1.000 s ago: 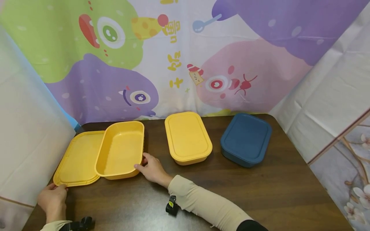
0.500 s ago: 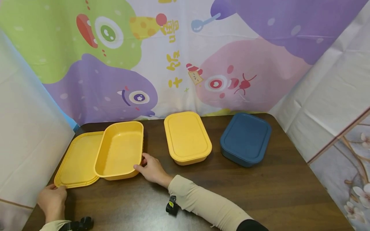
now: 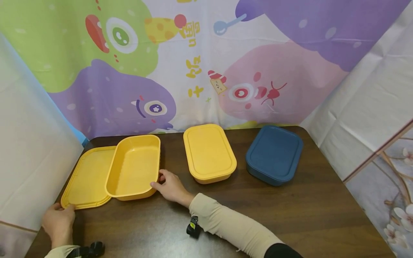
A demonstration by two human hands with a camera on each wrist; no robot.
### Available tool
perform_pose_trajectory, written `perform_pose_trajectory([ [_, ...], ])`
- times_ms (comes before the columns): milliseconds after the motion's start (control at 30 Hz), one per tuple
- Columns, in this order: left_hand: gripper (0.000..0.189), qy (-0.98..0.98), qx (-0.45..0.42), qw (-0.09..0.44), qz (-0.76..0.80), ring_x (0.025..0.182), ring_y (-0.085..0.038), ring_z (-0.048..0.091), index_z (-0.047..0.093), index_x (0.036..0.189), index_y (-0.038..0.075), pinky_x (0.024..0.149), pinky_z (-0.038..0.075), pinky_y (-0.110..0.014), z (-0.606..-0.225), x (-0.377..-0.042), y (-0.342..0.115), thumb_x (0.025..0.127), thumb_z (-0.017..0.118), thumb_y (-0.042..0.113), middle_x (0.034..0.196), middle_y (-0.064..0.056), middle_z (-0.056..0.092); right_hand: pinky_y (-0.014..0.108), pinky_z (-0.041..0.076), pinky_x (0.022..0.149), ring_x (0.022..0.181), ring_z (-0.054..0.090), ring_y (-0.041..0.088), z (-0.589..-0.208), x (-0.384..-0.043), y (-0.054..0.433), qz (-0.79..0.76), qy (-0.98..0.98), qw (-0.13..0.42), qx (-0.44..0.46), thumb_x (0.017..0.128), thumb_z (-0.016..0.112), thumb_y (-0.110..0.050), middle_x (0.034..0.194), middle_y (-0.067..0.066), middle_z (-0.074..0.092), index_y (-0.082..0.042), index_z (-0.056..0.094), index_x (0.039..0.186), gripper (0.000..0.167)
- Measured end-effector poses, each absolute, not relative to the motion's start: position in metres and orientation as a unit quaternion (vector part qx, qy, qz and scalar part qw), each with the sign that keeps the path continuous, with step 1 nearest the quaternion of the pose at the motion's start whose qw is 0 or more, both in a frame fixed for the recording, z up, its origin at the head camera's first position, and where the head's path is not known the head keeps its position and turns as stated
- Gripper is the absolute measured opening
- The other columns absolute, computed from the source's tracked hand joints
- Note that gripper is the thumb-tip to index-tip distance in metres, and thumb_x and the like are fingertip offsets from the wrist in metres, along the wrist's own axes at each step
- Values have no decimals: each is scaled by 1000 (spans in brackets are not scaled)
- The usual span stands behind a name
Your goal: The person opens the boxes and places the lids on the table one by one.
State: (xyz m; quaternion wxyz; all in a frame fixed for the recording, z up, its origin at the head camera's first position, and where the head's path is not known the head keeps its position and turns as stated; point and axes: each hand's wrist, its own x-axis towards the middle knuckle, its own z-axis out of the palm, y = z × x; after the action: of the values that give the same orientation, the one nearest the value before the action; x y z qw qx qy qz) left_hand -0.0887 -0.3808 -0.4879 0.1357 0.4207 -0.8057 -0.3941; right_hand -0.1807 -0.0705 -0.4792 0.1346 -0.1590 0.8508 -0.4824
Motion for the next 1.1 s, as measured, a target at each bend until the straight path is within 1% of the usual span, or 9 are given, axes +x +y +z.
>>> perform_pose_trajectory([
  [67,56,-804,426,134,-393,109,-51,47,44,135,-15,88,38,-55,-488,-88,-379,89,54,17,117,-40,51,23,50,77,91,60,13,-478,-182,-70,-480,853,136,-156,93,65,-34,109,9,65,-4,52,135,53],
  [100,58,-802,429,134,-394,111,-52,46,42,136,-14,93,36,-58,-488,-88,-378,90,53,19,123,-40,48,24,50,77,91,61,14,-477,-182,-69,-479,853,136,-155,93,65,-34,110,9,65,-4,52,136,54],
  [133,59,-801,431,135,-394,112,-52,46,42,137,-14,96,34,-60,-487,-88,-378,90,52,19,124,-39,47,25,51,78,92,61,15,-477,-182,-69,-478,854,136,-156,93,65,-34,111,10,65,-4,52,136,54],
  [233,57,-804,433,140,-381,114,-52,46,43,137,-12,97,33,-61,-486,-88,-375,91,50,21,126,-37,48,24,51,77,90,62,14,-476,-183,-67,-473,857,131,-155,93,65,-35,113,11,64,-4,51,137,55],
  [367,56,-806,430,147,-381,119,-53,42,44,138,-10,97,32,-62,-482,-90,-372,93,48,23,128,-35,48,22,49,76,89,60,14,-474,-184,-64,-471,860,118,-158,93,65,-36,113,12,61,-5,52,137,55],
  [500,57,-800,425,161,-393,126,-53,36,41,141,-8,101,28,-62,-477,-94,-366,94,46,23,135,-35,42,23,48,77,93,60,16,-473,-185,-60,-469,862,109,-162,93,64,-37,115,12,60,-6,51,138,55],
  [600,56,-798,416,180,-398,128,-53,34,41,142,-7,102,26,-62,-473,-97,-361,94,46,22,137,-36,39,24,49,79,96,60,18,-471,-186,-58,-465,864,103,-165,93,64,-37,117,11,60,-7,51,138,56],
  [833,51,-805,389,226,-386,115,-50,40,48,137,-7,95,29,-59,-463,-101,-346,92,46,18,126,-35,43,25,49,81,100,61,21,-464,-187,-54,-455,867,94,-182,94,63,-38,116,10,61,-6,50,138,56],
  [1100,48,-819,330,240,-404,125,-49,40,49,137,-6,101,29,-59,-451,-105,-327,95,48,18,134,-34,43,25,50,84,101,61,17,-454,-189,-49,-437,872,66,-208,94,62,-38,113,7,62,-7,53,136,53],
])
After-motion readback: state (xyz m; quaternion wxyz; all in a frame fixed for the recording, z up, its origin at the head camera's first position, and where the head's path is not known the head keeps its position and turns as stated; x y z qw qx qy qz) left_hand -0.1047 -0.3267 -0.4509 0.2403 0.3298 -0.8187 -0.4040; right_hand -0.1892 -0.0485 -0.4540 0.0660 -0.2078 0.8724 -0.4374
